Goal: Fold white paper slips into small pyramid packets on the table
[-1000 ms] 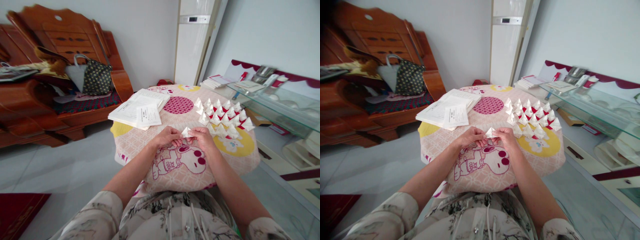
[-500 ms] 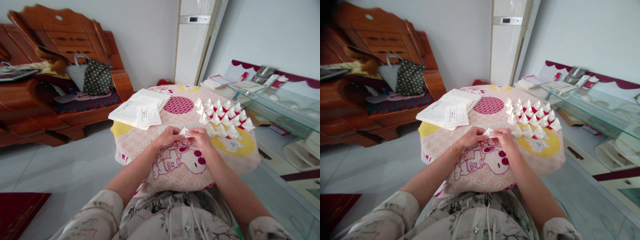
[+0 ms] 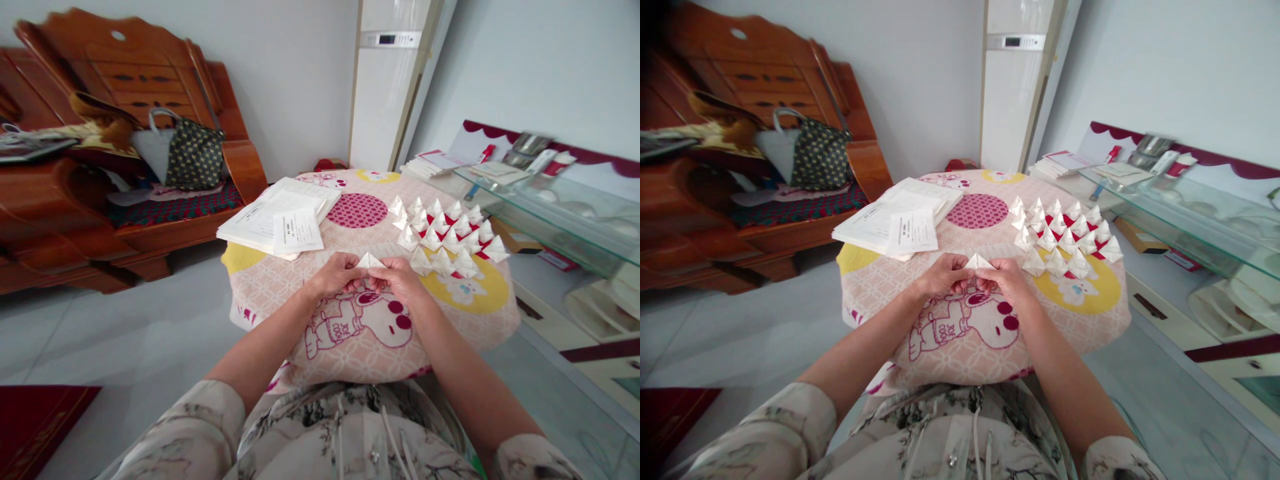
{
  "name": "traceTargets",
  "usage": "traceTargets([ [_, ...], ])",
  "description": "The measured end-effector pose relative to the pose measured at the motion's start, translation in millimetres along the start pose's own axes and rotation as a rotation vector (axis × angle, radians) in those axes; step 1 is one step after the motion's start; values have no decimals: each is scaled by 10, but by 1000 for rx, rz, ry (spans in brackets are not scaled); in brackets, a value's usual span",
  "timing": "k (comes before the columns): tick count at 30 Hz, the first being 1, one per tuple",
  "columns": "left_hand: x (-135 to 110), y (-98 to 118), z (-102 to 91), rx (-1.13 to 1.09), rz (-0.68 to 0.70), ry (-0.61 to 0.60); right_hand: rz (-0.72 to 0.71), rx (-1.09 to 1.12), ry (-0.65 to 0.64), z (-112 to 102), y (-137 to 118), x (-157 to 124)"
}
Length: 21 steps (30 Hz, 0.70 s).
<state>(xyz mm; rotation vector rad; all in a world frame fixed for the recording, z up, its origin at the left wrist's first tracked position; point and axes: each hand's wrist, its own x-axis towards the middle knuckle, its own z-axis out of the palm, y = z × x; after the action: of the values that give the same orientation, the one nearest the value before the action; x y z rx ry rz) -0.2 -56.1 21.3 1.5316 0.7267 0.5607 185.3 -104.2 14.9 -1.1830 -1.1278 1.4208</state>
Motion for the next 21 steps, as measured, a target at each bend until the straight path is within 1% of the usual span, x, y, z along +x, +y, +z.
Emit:
traceTargets([
  [6,4,-18,19,-51,48,-8,-84,9,-7,-14,37,11],
  [11,4,20,30,-70,122,-53,-63,-9,-85,27,24,-27],
  [13,2,36,22,-53,153,-25,-58,2,-106,46,12,-36],
  [16,-2,39,6,-30,186,55,-68,31,-105,55,3,-36],
  [21,-6,16,17,-48,149,102,-132,-3,-45,35,4,-36],
])
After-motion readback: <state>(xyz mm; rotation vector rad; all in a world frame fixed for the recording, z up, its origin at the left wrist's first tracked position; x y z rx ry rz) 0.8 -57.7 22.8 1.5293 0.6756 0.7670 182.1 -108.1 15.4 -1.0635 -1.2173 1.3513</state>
